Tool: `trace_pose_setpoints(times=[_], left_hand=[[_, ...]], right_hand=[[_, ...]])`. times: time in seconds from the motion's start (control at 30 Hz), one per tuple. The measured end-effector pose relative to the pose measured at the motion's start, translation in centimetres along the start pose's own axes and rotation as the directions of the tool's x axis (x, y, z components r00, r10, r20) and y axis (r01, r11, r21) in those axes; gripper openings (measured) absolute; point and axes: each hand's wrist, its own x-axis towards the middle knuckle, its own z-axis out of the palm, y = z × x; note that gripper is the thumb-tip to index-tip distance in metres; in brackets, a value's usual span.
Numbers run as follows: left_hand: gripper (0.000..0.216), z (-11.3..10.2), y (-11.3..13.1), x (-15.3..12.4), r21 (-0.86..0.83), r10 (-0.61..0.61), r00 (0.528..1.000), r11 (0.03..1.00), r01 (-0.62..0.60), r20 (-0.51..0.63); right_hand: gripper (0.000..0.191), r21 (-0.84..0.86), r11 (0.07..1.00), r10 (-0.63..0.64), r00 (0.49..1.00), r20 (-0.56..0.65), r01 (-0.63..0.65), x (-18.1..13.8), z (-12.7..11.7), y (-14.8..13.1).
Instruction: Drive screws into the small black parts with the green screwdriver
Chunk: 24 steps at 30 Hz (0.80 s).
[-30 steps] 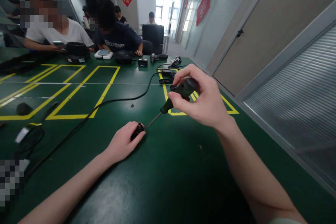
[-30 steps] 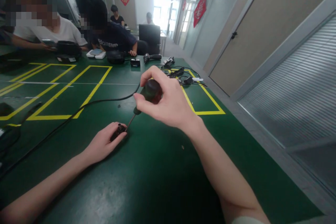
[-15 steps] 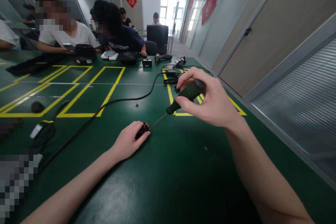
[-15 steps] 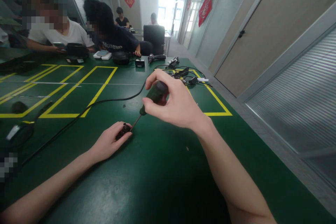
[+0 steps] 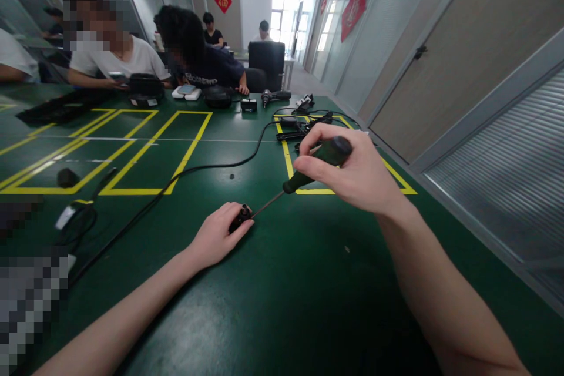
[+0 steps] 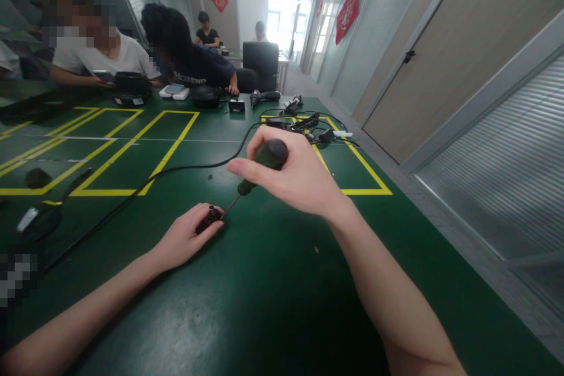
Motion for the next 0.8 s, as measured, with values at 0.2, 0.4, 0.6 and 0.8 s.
trace_pose_setpoints(times=[0.2, 0.4, 0.6, 0.8], left_hand=[[0.028, -0.10, 0.05, -0.08, -0.005, -0.001, 1.000, 1.000, 0.001, 0.014], [0.026, 0.03, 0.05, -0.08, 0.007, 0.001, 1.000, 1.000, -0.001, 0.013], [0.020, -0.11, 0.00, -0.18, -0.020, 0.025, 1.000, 1.000, -0.024, 0.014], [0.024, -0.39, -0.16, -0.06, -0.125, 0.006, 0.999, 0.992, 0.001, 0.053]], right_hand=[[0.014, 0.010, 1.000, -0.013, 1.000, -0.018, 0.013, -0.12, 0.14, 0.20], [0.022, -0.017, 1.000, 0.020, 1.000, 0.015, -0.020, 0.00, 0.18, 0.31], [0.039, -0.083, 0.994, 0.076, 0.996, 0.051, -0.072, 0.09, 0.08, 0.32], [0.027, -0.043, 0.998, 0.042, 0.998, -0.039, -0.044, -0.01, 0.19, 0.17]])
